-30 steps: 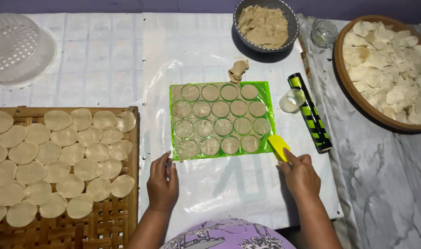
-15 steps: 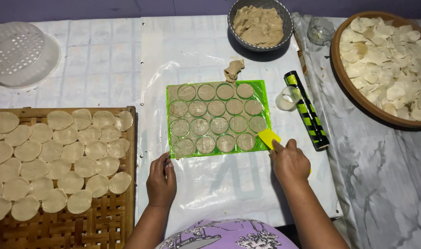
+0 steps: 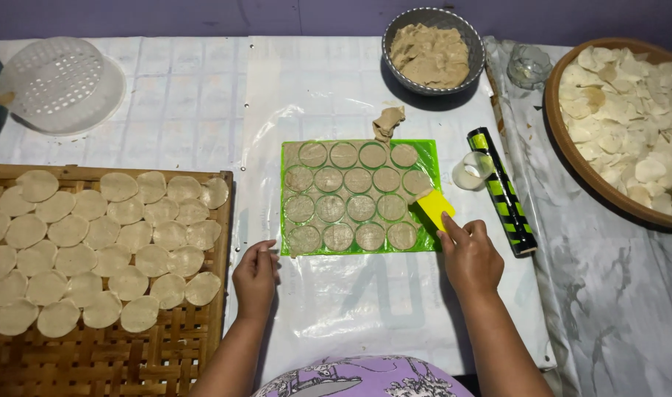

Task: Cutting circular dough discs from a sheet and placing them onto a drying rack.

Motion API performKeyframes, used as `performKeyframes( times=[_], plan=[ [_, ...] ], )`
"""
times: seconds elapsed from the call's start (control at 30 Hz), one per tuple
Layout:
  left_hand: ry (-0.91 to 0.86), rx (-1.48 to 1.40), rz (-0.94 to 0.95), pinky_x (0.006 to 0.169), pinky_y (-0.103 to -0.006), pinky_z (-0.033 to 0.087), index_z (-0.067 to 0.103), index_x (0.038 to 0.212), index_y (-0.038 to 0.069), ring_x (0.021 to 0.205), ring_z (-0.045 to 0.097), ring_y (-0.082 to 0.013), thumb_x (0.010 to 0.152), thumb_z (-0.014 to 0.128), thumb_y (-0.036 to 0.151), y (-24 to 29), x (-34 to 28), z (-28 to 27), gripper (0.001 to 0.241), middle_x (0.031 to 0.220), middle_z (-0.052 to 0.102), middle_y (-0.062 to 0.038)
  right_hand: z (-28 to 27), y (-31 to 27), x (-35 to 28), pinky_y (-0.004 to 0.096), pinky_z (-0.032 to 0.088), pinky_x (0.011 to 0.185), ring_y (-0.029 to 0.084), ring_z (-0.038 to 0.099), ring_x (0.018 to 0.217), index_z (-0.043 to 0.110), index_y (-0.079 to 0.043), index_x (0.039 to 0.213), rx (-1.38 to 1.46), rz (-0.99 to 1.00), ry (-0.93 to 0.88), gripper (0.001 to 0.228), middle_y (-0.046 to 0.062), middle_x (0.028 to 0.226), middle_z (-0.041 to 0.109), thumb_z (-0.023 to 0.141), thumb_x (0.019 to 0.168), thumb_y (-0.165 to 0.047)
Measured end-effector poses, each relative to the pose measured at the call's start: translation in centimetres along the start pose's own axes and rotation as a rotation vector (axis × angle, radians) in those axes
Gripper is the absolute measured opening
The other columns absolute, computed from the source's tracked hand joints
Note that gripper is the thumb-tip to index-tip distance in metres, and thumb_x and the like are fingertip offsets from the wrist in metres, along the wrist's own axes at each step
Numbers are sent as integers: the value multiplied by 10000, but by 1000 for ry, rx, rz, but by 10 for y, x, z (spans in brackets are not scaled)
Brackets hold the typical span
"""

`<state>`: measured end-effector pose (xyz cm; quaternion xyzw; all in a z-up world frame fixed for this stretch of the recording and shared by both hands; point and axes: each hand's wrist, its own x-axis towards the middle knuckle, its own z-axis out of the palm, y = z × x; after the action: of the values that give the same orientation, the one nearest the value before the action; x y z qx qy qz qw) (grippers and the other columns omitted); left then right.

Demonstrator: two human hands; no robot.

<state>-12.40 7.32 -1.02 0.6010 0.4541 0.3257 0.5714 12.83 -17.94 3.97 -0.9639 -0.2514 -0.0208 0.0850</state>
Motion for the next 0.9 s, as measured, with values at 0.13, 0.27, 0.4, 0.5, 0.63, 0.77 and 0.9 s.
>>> performKeyframes(
  times=[0.13, 0.27, 0.4, 0.5, 0.63, 0.77, 0.9],
  plan=[
    [-211, -392, -489, 585, -382, 645, 701, 1234, -17, 739, 757, -291, 1062, 508, 308, 31, 10, 28, 415, 984, 745, -250, -25, -25, -5, 391, 600, 622, 250, 708, 729, 726, -365, 1326, 63, -204, 87, 350, 27, 977, 605, 685, 980, -397],
    [-597, -609, -641, 953, -413, 585, 556, 1372, -121, 1135, 688, -364, 1067, 337, 426, 36, 20, 44, 664, 1265, 672, -289, -50, -62, -21, 319, 465, 512, 139, 593, 614, 774, -360, 1222, 115, -438, 127, 363, -19, 979, 617, 778, 860, -334],
    [-704, -826, -689, 796, -347, 633, 567, 1186, -121, 854, 700, -284, 1083, 485, 361, 7, 31, 46, 500, 991, 650, -214, -60, -85, -37, 309, 451, 519, 103, 565, 630, 769, -402, 1194, 48, -614, 124, 329, -63, 945, 590, 753, 867, -370],
    [-616, -776, -604, 738, -271, 608, 639, 1093, -101, 741, 666, -176, 1041, 608, 232, 8, 32, 33, 339, 893, 657, -148, -60, -94, -41, 309, 462, 528, 112, 584, 651, 767, -405, 1195, 20, -651, 114, 329, -57, 951, 601, 744, 868, -377],
    [-381, -416, -367, 590, -185, 484, 739, 1084, -78, 622, 596, -85, 960, 687, 138, 22, 21, 20, 255, 802, 708, -82, -50, -109, -47, 337, 481, 515, 143, 604, 629, 764, -414, 1181, -19, -645, 50, 332, -51, 926, 584, 736, 851, -394],
    [-227, -34, -205, 645, -223, 557, 763, 1135, -22, 697, 658, -109, 898, 736, 185, 24, 16, 8, 316, 832, 743, -66, -32, -132, -56, 354, 504, 523, 169, 646, 616, 742, -445, 1201, -98, -598, -69, 327, -57, 947, 600, 703, 877, -425],
    [-173, 266, -172, 643, -289, 510, 735, 1193, 80, 685, 642, -122, 947, 653, 310, 74, 14, -45, 346, 852, 725, -24, -17, -143, -56, 348, 557, 574, 190, 676, 623, 719, -492, 1214, -140, -487, -234, 332, -54, 974, 637, 676, 885, -484]
  ],
)
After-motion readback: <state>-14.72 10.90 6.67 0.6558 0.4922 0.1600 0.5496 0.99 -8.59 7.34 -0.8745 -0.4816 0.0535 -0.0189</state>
